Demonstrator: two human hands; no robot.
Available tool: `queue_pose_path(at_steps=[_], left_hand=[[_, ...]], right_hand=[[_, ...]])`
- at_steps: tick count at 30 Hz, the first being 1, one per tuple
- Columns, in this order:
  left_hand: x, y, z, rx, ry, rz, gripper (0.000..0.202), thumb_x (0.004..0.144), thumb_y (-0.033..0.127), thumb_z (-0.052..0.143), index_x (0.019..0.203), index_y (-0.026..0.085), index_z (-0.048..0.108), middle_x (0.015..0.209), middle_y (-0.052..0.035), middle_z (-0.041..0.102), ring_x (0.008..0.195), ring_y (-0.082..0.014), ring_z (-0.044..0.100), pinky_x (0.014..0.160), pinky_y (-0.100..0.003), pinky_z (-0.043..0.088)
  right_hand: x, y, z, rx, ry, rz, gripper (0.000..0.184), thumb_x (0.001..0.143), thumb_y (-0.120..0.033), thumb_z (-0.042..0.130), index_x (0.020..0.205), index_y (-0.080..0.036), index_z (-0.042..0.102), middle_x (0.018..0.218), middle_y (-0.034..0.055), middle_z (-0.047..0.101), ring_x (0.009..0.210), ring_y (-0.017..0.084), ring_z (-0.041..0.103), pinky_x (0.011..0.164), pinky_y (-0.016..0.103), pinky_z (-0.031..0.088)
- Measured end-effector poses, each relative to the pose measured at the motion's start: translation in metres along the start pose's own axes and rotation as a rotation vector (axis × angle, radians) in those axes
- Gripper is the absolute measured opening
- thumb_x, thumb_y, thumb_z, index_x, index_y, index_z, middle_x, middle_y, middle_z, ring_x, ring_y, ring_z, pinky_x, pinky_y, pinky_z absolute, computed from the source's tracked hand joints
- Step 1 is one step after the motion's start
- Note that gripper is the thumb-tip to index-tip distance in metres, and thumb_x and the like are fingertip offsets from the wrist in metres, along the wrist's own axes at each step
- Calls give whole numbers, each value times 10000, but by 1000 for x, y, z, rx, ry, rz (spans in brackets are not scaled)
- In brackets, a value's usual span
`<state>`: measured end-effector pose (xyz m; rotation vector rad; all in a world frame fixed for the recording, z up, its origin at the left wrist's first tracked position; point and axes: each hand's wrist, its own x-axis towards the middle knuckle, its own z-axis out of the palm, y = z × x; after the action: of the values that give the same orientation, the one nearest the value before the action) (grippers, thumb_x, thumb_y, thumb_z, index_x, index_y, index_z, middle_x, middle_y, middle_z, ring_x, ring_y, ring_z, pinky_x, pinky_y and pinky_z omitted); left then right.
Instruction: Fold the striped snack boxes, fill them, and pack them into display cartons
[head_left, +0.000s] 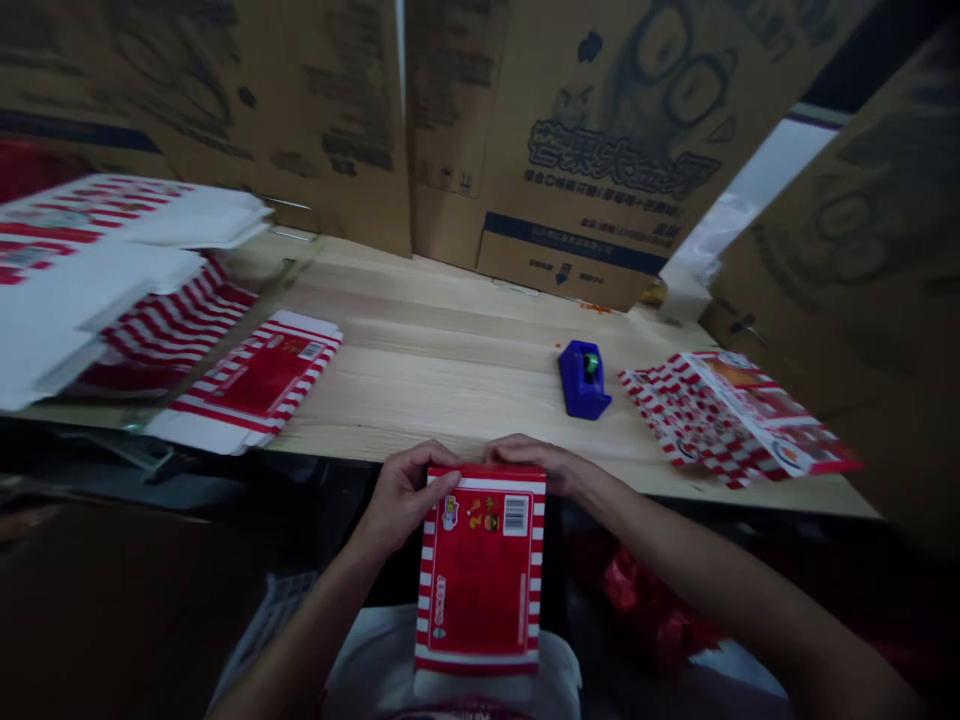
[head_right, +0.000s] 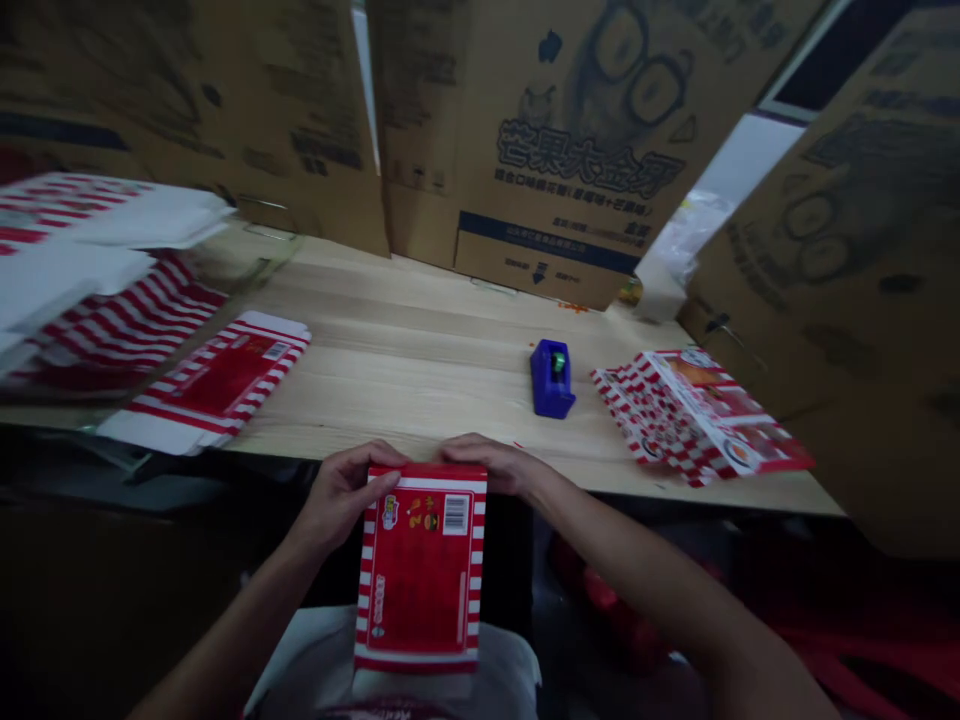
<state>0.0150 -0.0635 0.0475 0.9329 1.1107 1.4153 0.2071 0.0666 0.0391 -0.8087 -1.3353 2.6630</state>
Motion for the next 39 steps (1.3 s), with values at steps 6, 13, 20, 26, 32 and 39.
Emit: queue_pose_path(at_steps=[6, 13, 20, 26, 32, 39], left_hand=[[28, 23, -77, -249, 786, 134, 326, 506, 297, 813, 727, 145, 626, 661, -12, 635, 586, -146, 593, 596, -276, 483], [21, 28, -174, -168, 1274, 378, 285, 570, 285, 644, 778, 200, 469, 722, 32, 531, 622, -116, 558, 631, -262, 457], [-6, 13, -166, 250, 1277, 370, 236, 595, 252, 683, 796, 188, 577, 791, -16, 562, 727, -167, 563, 701, -312, 470], [-127, 63, -171, 1184, 1243, 341, 262, 736, 340, 671, 958, 203, 643, 1190, -100, 573, 1225, -289, 447, 1060, -461, 311], [-266, 94, -209, 1679, 1061, -757, 666, 650, 719, 621, 1015, 163, 650, 1097, -191, 634, 1095, -425, 527, 900, -511, 408], [-266, 87, -227, 1634, 899, -898, 585, 733, 721, 497, 870, 177, 664, 962, -166, 680, 913, -355, 636, 721, -366, 469]], right_hand=[[2, 6, -51, 295, 431, -173, 189, 660, -260, 818, 773, -167, 698, 738, 24, 689, 675, 145, 648, 729, 281, 548], [23, 18, -64, 305, 481, -173, 260, 559, -223, 866, 757, -153, 713, 718, 37, 695, 654, 155, 655, 674, 279, 574], [33, 18, -69, 130, 511, -185, 250, 564, -250, 851, 744, -153, 708, 727, 57, 698, 633, 179, 661, 647, 325, 595], [33, 21, -79, 100, 575, -172, 332, 454, -284, 886, 712, -176, 708, 756, 25, 684, 670, 150, 648, 682, 284, 600], [39, 21, -83, 28, 586, -165, 280, 485, -289, 850, 704, -200, 701, 776, 33, 662, 678, 149, 637, 670, 273, 604], [33, 23, -84, 28, 547, -137, 323, 455, -320, 860, 695, -187, 689, 738, 29, 674, 679, 165, 647, 674, 299, 612]])
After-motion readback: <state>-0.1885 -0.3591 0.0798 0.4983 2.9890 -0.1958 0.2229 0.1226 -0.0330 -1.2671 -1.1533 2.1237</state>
